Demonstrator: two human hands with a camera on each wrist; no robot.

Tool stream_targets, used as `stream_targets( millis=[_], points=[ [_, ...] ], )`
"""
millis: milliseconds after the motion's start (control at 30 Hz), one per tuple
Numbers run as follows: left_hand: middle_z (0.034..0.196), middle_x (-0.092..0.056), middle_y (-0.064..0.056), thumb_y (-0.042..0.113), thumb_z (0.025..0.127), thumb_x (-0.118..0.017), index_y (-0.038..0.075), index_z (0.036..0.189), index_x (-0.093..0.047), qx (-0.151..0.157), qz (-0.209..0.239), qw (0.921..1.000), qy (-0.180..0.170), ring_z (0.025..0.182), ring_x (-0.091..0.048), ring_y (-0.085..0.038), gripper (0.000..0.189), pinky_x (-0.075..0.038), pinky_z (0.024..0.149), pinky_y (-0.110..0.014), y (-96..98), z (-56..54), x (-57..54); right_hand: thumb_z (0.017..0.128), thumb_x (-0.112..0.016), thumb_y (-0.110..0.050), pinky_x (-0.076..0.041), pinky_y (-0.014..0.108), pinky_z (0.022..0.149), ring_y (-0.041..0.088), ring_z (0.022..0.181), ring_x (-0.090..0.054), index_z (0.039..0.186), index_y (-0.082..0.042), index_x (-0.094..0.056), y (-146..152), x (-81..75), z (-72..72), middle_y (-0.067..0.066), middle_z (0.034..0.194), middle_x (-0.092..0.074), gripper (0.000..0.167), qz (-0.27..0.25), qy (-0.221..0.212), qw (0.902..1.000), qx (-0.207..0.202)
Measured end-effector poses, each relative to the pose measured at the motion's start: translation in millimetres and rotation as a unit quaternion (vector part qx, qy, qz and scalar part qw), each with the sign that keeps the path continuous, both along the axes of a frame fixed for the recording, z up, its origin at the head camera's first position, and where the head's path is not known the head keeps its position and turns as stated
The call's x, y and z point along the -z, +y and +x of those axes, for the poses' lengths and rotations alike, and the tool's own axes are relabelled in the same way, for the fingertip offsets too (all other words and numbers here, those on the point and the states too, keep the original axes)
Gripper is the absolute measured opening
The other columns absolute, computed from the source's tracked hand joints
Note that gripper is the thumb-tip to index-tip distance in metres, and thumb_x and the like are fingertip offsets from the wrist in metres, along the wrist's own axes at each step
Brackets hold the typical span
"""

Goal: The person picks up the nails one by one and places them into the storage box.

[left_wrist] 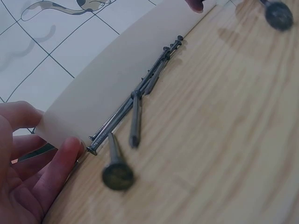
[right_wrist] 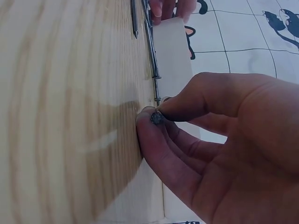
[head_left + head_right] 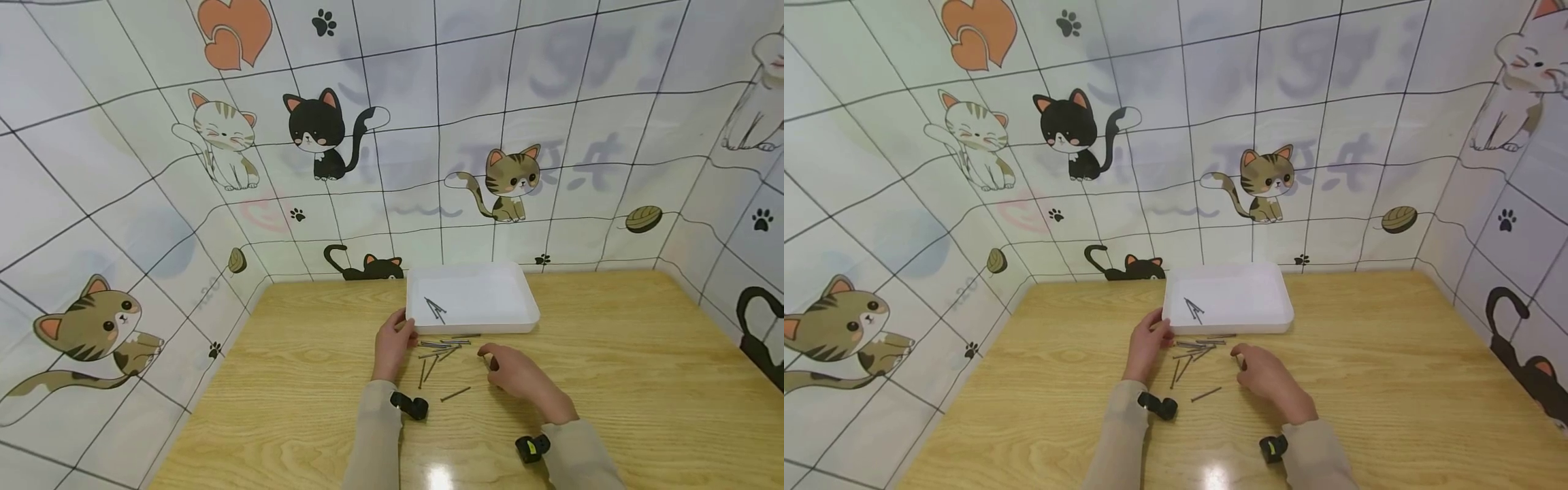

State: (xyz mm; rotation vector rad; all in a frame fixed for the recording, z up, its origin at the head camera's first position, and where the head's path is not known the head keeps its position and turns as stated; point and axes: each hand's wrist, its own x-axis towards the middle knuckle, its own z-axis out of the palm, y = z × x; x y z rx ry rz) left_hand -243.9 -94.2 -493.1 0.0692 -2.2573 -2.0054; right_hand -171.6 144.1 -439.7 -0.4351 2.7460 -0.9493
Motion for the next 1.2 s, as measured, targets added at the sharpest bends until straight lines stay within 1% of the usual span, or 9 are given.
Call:
stream_targets(
  millis=[233, 433, 667, 767, 900, 933, 1067, 1133, 1200],
  points=[
    [0.12, -0.054, -0.008, 0.022, 0.089, -0.055, 0.014, 0.127, -0.051, 0.0, 0.005, 1.0, -0.006, 0.077, -0.061, -0.019, 0.039, -0.054, 0.062, -0.03, -0.4, 0.9, -1.5, 0.078, -0.054, 0.002, -0.039, 0.029, 0.056, 0.015, 0.069, -0.045, 0.12, -0.006, -0.051, 0, 5.8, -4.8, 0.005, 0.087, -0.055, 0.042, -0.018, -0.01, 0.9996, 0.02],
    [0.121, -0.053, -0.008, 0.026, 0.089, -0.056, 0.014, 0.128, -0.05, 0.001, 0.006, 1.0, -0.004, 0.078, -0.061, -0.021, 0.041, -0.054, 0.063, -0.031, -0.4, 2.2, -2.4, 0.081, -0.052, 0.002, -0.042, 0.028, 0.052, 0.015, 0.065, -0.05, 0.126, -0.005, -0.046, -3, 5.6, -8.1, 0.007, 0.088, -0.056, 0.046, -0.086, -0.024, 0.9953, 0.039],
    [0.121, -0.053, -0.007, 0.027, 0.088, -0.056, 0.015, 0.128, -0.05, 0.002, 0.008, 1.0, -0.003, 0.078, -0.061, -0.021, 0.042, -0.053, 0.062, -0.03, -1.9, 0.6, -0.2, 0.087, -0.054, -0.007, -0.05, 0.03, 0.06, 0.016, 0.077, -0.058, 0.127, -0.003, -0.045, -8, 3.1, -17.9, 0.01, 0.096, -0.058, 0.042, -0.143, 0.005, 0.9882, 0.056],
    [0.122, -0.053, -0.009, 0.024, 0.089, -0.056, 0.013, 0.128, -0.049, 0.006, 0.015, 0.9998, -0.007, 0.08, -0.061, -0.025, 0.041, -0.054, 0.064, -0.034, -2.0, 1.6, -3.6, 0.088, -0.053, -0.009, -0.052, 0.035, 0.064, 0.019, 0.078, -0.059, 0.126, -0.002, -0.046, -11, -0.3, -25.9, 0.013, 0.097, -0.058, 0.039, -0.179, 0.018, 0.982, 0.056],
    [0.121, -0.053, -0.009, 0.024, 0.089, -0.056, 0.014, 0.127, -0.05, 0.005, 0.015, 0.9999, -0.006, 0.08, -0.061, -0.026, 0.041, -0.054, 0.064, -0.035, -2.3, 1.4, -3.5, 0.088, -0.055, -0.013, -0.052, 0.038, 0.068, 0.021, 0.079, -0.06, 0.123, -0.003, -0.049, -16, -8.8, -40.2, 0.013, 0.097, -0.059, 0.037, -0.214, 0.039, 0.9742, 0.06],
    [0.12, -0.054, -0.007, 0.026, 0.089, -0.056, 0.015, 0.127, -0.051, 0.002, 0.01, 0.9999, -0.002, 0.079, -0.061, -0.024, 0.04, -0.054, 0.063, -0.033, -2.3, -0.2, -0.3, 0.088, -0.056, -0.014, -0.052, 0.038, 0.068, 0.022, 0.08, -0.06, 0.123, -0.003, -0.049, -17, -10.7, -44.4, 0.013, 0.097, -0.058, 0.037, -0.225, 0.039, 0.9715, 0.062],
    [0.117, -0.055, -0.003, 0.028, 0.088, -0.057, 0.017, 0.126, -0.052, -0.006, -0.001, 1.0, -0.003, 0.077, -0.061, -0.021, 0.039, -0.054, 0.062, -0.03, -1.4, 0.8, -1.5, 0.089, -0.055, -0.013, -0.051, 0.042, 0.074, 0.029, 0.083, -0.061, 0.123, -0.001, -0.047, -20, -19.3, -62.1, 0.018, 0.101, -0.056, 0.038, -0.284, 0.017, 0.9561, 0.071],
    [0.118, -0.055, -0.004, 0.026, 0.088, -0.057, 0.016, 0.126, -0.052, -0.004, 0.004, 0.9999, -0.008, 0.078, -0.061, -0.021, 0.04, -0.054, 0.062, -0.031, -1.4, 2.6, -5.3, 0.089, -0.054, -0.012, -0.051, 0.041, 0.076, 0.032, 0.086, -0.06, 0.124, 0.001, -0.046, -20, -22.5, -71.8, 0.02, 0.103, -0.055, 0.038, -0.305, 0.001, 0.9497, 0.073],
    [0.12, -0.054, -0.008, 0.023, 0.089, -0.056, 0.013, 0.127, -0.05, 0.002, 0.012, 0.9998, -0.014, 0.08, -0.061, -0.024, 0.04, -0.054, 0.065, -0.035, -1.3, 6.2, -12.4, 0.09, -0.053, -0.012, -0.05, 0.04, 0.078, 0.034, 0.091, -0.059, 0.124, 0.001, -0.046, -19, -24.8, -82.1, 0.022, 0.105, -0.054, 0.037, -0.316, -0.014, 0.9453, 0.081]
  ],
)
